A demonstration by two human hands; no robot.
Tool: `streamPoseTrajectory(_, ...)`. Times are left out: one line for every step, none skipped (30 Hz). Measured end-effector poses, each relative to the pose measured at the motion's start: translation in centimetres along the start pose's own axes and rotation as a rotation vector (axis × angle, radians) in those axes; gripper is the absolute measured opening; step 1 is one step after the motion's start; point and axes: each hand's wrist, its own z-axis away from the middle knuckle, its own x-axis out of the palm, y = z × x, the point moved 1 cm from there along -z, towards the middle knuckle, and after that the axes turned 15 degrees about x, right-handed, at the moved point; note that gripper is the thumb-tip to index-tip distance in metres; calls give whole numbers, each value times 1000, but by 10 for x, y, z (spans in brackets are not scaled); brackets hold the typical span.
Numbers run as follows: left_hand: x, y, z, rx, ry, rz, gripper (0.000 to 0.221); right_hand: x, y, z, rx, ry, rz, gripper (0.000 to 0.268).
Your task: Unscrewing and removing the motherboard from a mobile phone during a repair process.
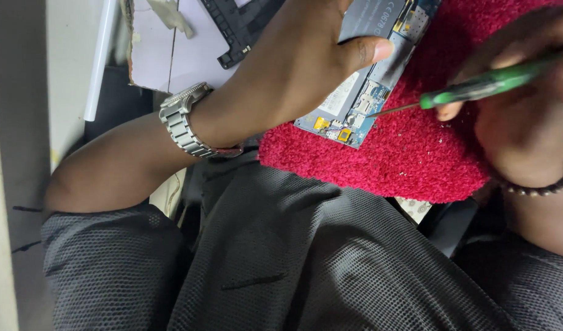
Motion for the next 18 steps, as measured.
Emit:
streamPoseTrajectory(1,0,0,1,1,0,29,2,-1,0,-1,0,1,68)
streamPoseTrajectory(1,0,0,-7,8,-1,28,4,-2,1,-27,-21,-12,68)
streamPoseTrajectory(1,-1,0,-14,16,-2,27,6,-3,1,-54,-41,-26,68)
streamPoseTrajectory(2,-2,0,-15,17,-2,27,6,-3,1,-54,-43,-25,68)
streamPoseTrajectory(2,-3,1,6,14,-24,31,7,-3,1,-95,-73,-46,67)
streamPoseTrajectory(2,-4,1,27,10,-44,36,8,-4,2,-134,-103,-66,67)
streamPoseTrajectory(3,-5,2,27,12,-42,36,7,-1,2,-133,-104,-64,67)
streamPoseTrajectory(3,-6,2,39,7,-34,39,7,2,2,-179,-83,-58,68)
streamPoseTrajectory(4,-7,2,51,2,-27,44,6,5,3,-224,-61,-52,69)
streamPoseTrajectory(4,-6,2,51,3,-27,44,7,4,3,-224,-61,-52,69)
streamPoseTrajectory(3,-4,1,33,11,-21,41,7,3,3,-216,-70,-53,69)
streamPoseTrajectory(3,-3,1,16,18,-16,38,7,2,4,-208,-78,-54,69)
streamPoseTrajectory(3,-4,1,17,18,-16,38,8,1,3,-209,-77,-54,69)
streamPoseTrajectory(3,-5,1,23,2,-35,38,9,1,2,-226,-68,-45,67)
streamPoseTrajectory(3,-6,1,30,-14,-53,37,9,1,1,-244,-59,-35,66)
streamPoseTrajectory(3,-6,1,30,-14,-53,37,10,1,0,-244,-60,-35,66)
streamPoseTrajectory(3,-6,1,26,-11,-48,37,10,2,0,-249,-57,-45,64)
streamPoseTrajectory(3,-6,1,22,-9,-43,37,10,2,0,-254,-54,-55,63)
